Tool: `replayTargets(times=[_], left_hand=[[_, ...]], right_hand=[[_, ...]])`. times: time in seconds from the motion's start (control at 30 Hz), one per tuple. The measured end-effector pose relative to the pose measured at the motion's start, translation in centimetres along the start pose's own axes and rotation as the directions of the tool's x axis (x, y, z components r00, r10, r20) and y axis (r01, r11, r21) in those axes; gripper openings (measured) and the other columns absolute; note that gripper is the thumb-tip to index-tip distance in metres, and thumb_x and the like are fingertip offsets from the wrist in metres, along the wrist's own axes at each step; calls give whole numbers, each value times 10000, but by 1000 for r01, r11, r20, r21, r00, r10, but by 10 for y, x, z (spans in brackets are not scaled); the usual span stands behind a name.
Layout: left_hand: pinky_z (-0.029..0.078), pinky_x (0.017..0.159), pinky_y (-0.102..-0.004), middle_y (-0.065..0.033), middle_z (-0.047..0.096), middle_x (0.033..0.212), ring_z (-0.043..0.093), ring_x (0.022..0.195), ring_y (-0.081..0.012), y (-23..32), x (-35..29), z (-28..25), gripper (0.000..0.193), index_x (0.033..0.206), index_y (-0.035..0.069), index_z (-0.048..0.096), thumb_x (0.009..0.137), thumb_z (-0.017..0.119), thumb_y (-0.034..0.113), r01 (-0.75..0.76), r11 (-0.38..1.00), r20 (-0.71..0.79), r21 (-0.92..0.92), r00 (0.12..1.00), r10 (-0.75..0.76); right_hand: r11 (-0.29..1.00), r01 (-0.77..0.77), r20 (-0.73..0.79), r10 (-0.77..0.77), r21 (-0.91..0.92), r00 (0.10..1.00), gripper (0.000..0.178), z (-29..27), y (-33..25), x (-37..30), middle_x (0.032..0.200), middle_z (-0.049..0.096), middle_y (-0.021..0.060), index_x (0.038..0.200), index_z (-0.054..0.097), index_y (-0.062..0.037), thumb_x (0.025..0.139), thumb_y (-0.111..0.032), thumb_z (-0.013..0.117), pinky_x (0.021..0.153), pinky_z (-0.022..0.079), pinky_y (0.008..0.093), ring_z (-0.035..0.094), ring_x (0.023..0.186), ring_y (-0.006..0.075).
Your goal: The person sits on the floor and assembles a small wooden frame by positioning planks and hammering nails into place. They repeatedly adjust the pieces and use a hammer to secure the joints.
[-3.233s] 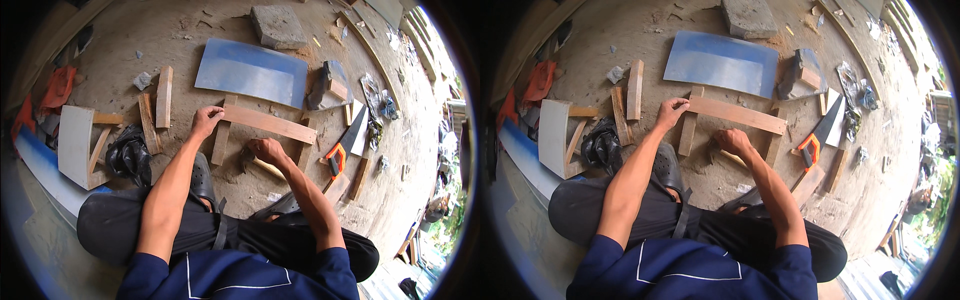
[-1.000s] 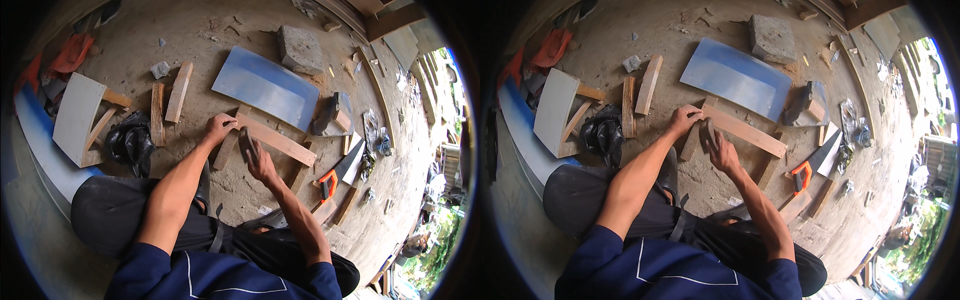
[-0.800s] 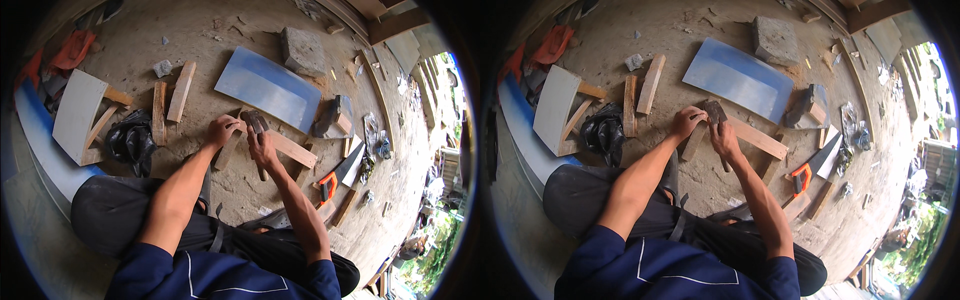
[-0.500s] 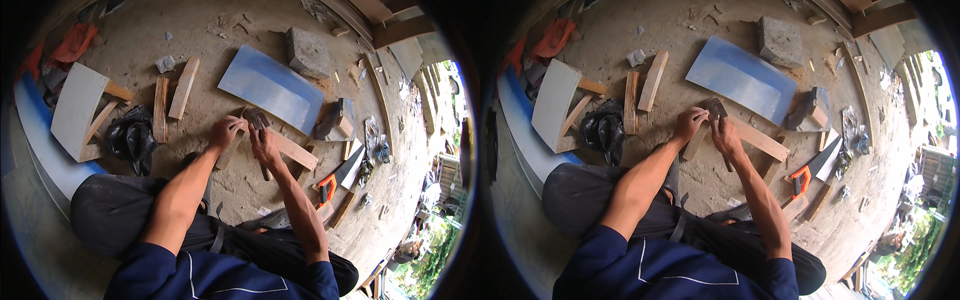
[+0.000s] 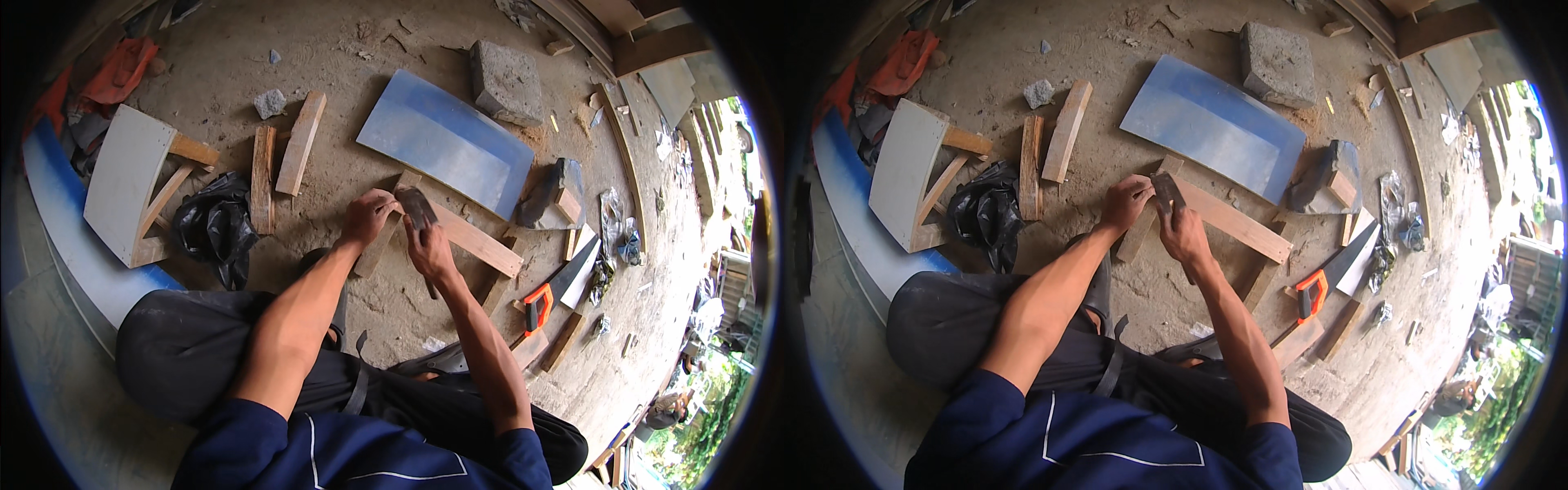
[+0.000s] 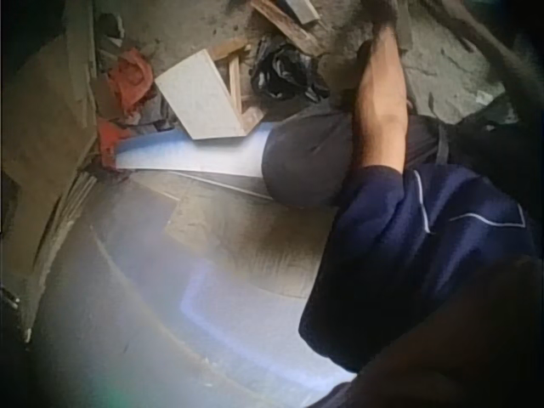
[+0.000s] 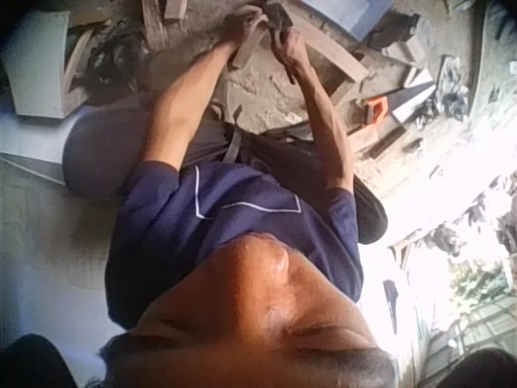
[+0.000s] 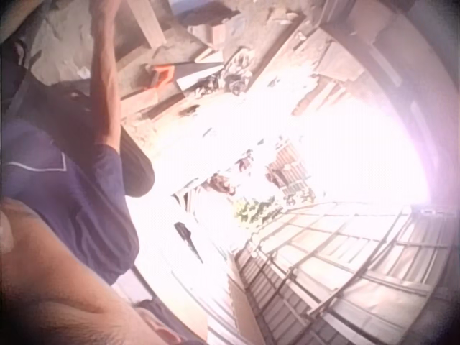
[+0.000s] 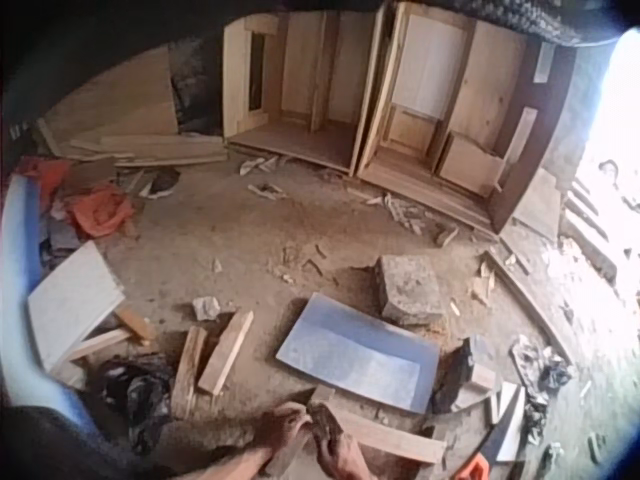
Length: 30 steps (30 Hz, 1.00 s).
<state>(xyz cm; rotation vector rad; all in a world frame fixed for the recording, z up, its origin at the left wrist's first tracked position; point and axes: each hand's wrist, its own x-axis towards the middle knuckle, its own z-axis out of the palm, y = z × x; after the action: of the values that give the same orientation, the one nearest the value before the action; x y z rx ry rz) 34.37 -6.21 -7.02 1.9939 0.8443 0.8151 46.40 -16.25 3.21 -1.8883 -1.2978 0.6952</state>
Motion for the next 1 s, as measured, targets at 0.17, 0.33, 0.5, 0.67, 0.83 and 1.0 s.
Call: replayTargets(times=[0.17,0.33,0.5,0.67,0.83,1.0], left_hand=[[533,738,-339,-107,680,959,669,859,-279,-9,-2,-1,215,1026,60,672,816,698,95,-46,999,5,12,999,45],[535,777,-341,-140,675,1026,666,920,-284,3,-9,3,306,1112,60,648,831,691,172,253,961,48,-108,967,-249],[525,801,-359,-146,696,992,669,944,-296,-5,-17,-6,327,988,12,694,870,645,313,251,968,6,13,968,-251],[516,793,-341,-176,705,895,684,885,-309,0,-13,-12,339,990,-37,686,911,621,287,375,902,105,-213,927,-360],[518,802,-377,-193,680,982,660,920,-341,5,-32,-8,416,1026,-29,688,827,687,337,278,960,65,8,958,-278],[492,869,-402,-235,641,1030,620,991,-373,-1,-45,-3,501,1047,-40,684,768,720,374,336,934,84,119,934,-346]], right_hand=[[990,-140,90,140,-4,986,427,-2,-2,-3,776,614,283,1291,501,-51,994,-352,443,658,458,480,603,705,437],[997,-73,32,72,36,997,435,-4,7,-9,690,577,235,1278,508,-49,994,-373,451,625,456,457,587,632,372],[970,-242,172,237,5,956,389,-17,2,-2,872,600,253,1264,495,-42,991,-315,454,700,456,470,577,798,410],[998,-59,12,59,35,998,397,-15,-2,0,689,581,156,1144,541,-10,1006,-361,419,585,432,397,555,608,236],[997,71,-33,-71,-2,997,413,-4,-6,-1,766,621,228,1248,510,-30,1007,-351,411,672,470,407,634,721,300],[974,-206,204,221,-91,954,427,-5,-4,6,813,639,241,1293,490,-38,999,-345,447,668,483,456,646,736,394]])
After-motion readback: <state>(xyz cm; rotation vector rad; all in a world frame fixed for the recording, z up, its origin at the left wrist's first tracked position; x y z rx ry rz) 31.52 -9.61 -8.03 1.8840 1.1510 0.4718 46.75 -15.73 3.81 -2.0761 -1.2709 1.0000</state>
